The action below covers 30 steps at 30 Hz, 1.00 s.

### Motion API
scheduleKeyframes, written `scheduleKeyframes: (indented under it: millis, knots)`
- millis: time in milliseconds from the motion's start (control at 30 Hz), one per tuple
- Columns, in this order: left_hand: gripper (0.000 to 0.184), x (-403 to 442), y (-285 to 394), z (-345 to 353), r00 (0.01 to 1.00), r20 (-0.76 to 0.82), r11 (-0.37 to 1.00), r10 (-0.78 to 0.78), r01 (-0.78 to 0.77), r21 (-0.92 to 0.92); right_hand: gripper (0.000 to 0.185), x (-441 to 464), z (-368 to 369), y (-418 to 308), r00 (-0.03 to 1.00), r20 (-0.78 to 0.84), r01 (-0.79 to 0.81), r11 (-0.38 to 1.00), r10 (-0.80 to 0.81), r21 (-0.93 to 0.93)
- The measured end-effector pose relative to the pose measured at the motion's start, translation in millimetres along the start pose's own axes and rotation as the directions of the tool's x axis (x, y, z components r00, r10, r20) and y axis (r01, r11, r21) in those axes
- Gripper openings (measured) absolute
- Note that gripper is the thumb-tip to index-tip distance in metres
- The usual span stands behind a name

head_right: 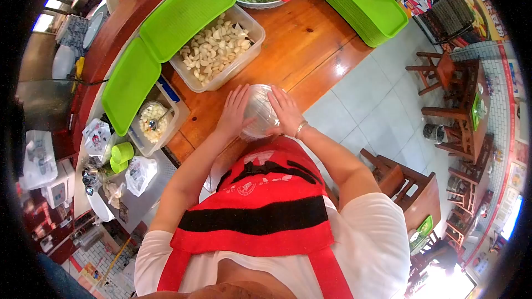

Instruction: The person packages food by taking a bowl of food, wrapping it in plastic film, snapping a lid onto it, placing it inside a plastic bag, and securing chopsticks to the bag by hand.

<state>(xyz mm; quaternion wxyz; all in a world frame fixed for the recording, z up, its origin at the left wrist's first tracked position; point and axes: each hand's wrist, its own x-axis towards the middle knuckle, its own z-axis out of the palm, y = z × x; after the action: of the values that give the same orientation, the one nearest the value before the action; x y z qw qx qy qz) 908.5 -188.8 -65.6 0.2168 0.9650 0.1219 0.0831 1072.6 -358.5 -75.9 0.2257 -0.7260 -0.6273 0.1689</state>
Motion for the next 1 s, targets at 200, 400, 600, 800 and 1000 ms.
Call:
scheduleKeyframes:
  millis: [200, 400, 600, 800, 1000]
  knots:
    - [0.078, 10, -4, 14, 0.999, -0.014, 0.999, -0.047, 0.047, -0.007, 0.113, 1, 3, 6, 0.999, -0.022, 0.044, 0.999, -0.043, 0.029]
    - [0.073, 8, -6, 19, 0.997, -0.057, 0.997, -0.049, 0.045, -0.066, 0.114, 2, 6, 9, 0.993, -0.075, 0.101, 0.993, -0.096, 0.063]
    - [0.071, -20, -10, 36, 0.962, -0.240, 0.988, -0.130, 0.107, -0.109, 0.120, 0, 16, 5, 0.999, -0.031, 0.037, 0.999, -0.037, 0.012]
    - [0.067, -139, 0, 17, 0.779, -0.300, 0.835, -0.550, 0.516, -0.191, 0.125, 3, 19, 2, 0.997, -0.003, 0.082, 0.997, -0.082, 0.012]
    - [0.066, -287, -52, -7, 0.287, -0.541, 0.416, -0.790, 0.900, -0.130, 0.124, 4, 24, 2, 0.994, -0.027, 0.104, 0.995, -0.104, 0.001]
